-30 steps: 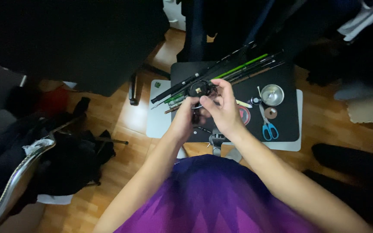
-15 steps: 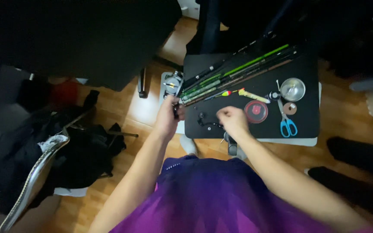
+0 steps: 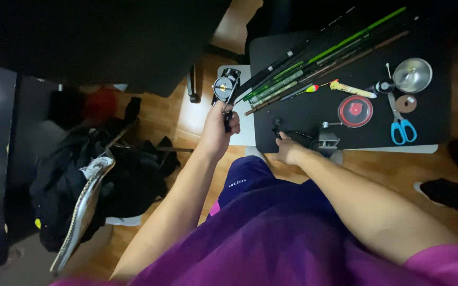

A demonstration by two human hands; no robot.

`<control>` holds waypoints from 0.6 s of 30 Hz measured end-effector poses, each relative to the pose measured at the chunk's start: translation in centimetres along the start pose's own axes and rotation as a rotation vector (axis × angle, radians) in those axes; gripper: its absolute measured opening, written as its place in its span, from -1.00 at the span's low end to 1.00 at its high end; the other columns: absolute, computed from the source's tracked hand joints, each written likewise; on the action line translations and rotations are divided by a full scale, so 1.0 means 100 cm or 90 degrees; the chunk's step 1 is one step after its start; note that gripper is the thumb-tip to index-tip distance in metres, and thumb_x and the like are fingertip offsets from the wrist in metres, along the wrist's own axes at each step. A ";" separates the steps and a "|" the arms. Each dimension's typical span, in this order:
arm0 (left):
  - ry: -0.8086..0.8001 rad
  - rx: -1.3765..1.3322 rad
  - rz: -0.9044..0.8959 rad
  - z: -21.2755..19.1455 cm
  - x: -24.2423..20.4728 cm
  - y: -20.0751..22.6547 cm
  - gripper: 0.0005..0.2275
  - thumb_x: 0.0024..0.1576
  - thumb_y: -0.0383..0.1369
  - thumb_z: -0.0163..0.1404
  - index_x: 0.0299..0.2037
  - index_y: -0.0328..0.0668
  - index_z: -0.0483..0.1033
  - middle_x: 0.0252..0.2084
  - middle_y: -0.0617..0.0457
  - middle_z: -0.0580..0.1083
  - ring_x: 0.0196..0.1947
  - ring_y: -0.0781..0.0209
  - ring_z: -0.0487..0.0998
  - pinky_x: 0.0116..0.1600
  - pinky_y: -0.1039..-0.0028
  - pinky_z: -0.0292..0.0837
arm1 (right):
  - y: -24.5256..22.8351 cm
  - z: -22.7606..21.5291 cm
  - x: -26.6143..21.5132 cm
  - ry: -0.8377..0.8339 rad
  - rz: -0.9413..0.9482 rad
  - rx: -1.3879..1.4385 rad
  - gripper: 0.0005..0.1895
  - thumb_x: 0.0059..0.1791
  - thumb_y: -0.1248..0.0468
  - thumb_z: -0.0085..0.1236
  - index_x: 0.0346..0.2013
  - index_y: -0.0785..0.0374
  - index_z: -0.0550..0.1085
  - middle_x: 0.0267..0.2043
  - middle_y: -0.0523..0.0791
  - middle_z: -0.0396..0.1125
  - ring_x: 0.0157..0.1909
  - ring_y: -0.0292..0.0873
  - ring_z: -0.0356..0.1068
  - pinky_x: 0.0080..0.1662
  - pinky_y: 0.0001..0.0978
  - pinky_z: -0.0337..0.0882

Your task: Assembling the components of a spinning fishing reel by attaching the spool and handle.

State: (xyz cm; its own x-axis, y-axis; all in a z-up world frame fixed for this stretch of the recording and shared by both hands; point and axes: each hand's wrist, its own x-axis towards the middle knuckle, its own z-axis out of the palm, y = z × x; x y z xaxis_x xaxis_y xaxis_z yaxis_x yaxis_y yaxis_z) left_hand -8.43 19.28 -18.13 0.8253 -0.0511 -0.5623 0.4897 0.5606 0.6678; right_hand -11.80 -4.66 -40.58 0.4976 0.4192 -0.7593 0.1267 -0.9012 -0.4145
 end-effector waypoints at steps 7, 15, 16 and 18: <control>0.008 0.024 -0.011 -0.002 0.005 0.005 -0.81 0.18 -0.22 -0.13 -0.35 -0.13 0.26 -0.58 0.11 0.23 -0.57 0.28 0.21 -0.43 0.45 0.14 | 0.022 0.031 0.016 -0.075 0.044 -0.019 -0.04 0.01 -0.13 0.10 0.48 0.39 -0.01 0.60 0.17 -0.39 0.63 0.04 -0.30 0.46 -0.25 0.00; -0.032 0.025 -0.026 0.000 0.018 -0.005 -0.82 0.17 -0.24 -0.11 -0.35 -0.12 0.23 -0.57 0.12 0.20 -0.57 0.28 0.19 -0.43 0.44 0.14 | 0.031 0.032 -0.003 -0.083 -0.092 -0.446 -0.69 0.13 0.04 -0.04 0.18 -0.27 0.44 0.62 0.13 -0.34 0.64 0.26 -0.36 0.48 -0.11 -0.06; -0.033 0.027 -0.029 0.003 0.017 -0.004 -0.82 0.17 -0.24 -0.11 -0.35 -0.12 0.23 -0.57 0.12 0.20 -0.57 0.28 0.19 -0.43 0.44 0.14 | 0.024 0.023 -0.012 -0.084 -0.091 -0.443 -0.69 0.13 0.04 -0.04 0.18 -0.27 0.44 0.62 0.13 -0.34 0.64 0.26 -0.36 0.48 -0.11 -0.06; -0.020 0.011 -0.047 0.010 0.015 -0.002 -0.84 0.17 -0.25 -0.11 -0.35 -0.09 0.20 -0.55 0.12 0.20 -0.55 0.28 0.19 -0.41 0.42 0.14 | 0.009 0.004 -0.031 0.053 0.110 0.080 -0.22 0.04 -0.03 -0.02 0.48 0.21 0.04 0.63 -0.05 -0.38 0.59 0.00 -0.26 0.43 -0.14 0.02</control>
State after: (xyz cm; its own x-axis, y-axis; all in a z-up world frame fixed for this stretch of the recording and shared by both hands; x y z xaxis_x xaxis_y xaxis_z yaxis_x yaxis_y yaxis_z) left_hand -6.98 18.25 -18.57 0.7955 -0.1178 -0.5944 0.5538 0.5394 0.6343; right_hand -13.52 -6.68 -38.79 0.5727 0.2449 -0.7824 -0.0712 -0.9359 -0.3451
